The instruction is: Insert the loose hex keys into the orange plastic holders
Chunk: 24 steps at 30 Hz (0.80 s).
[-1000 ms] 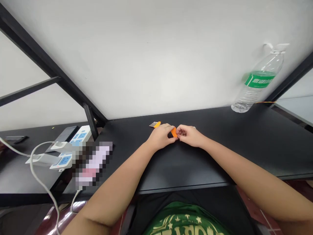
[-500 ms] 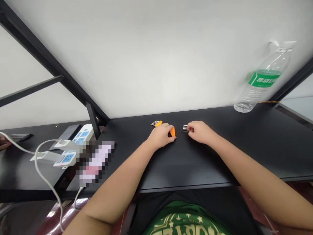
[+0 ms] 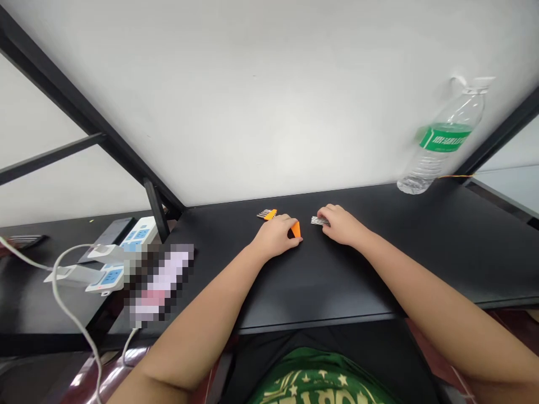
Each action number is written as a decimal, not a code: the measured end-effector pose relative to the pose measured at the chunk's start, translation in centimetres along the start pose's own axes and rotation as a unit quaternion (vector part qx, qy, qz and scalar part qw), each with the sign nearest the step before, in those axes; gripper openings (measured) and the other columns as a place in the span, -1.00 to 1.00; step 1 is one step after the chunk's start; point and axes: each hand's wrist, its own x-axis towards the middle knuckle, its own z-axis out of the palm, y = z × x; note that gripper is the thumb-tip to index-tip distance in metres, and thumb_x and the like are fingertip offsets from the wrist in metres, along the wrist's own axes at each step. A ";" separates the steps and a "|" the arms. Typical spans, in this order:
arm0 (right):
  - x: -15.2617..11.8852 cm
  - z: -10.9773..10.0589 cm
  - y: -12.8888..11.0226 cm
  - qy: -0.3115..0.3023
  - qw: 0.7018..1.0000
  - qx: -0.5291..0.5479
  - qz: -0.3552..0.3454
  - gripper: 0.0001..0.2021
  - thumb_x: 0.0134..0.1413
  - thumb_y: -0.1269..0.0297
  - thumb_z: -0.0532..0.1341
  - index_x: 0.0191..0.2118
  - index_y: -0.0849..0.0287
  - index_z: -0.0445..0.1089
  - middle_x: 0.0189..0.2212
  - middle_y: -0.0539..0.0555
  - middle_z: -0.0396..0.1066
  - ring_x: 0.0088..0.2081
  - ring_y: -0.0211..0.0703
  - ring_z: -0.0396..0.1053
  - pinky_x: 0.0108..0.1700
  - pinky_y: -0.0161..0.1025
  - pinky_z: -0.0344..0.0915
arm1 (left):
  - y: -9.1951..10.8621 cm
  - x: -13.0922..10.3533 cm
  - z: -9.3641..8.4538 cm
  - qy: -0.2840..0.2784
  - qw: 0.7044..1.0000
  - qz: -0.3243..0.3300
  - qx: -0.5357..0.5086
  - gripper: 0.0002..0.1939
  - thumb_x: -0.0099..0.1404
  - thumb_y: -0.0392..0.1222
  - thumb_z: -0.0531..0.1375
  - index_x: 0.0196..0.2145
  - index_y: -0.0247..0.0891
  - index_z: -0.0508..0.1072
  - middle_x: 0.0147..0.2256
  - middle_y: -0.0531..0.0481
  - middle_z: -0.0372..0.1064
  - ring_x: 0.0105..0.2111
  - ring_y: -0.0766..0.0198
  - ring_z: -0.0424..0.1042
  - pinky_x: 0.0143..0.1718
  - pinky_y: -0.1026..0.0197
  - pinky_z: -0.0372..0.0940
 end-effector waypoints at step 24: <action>-0.1 -3.5 3.8 0.016 0.986 0.139 0.086 -0.77 0.04 0.46 0.22 -0.18 0.13 0.54 -0.31 0.02 0.51 -0.35 -0.19 0.43 -0.28 -0.28 0.30 | 0.0 0.1 0.1 0.028 0.993 0.005 -0.117 -0.79 0.19 -0.07 0.33 -0.21 -0.14 0.53 -0.28 0.01 0.43 -0.30 0.18 0.42 -0.24 0.13 0.34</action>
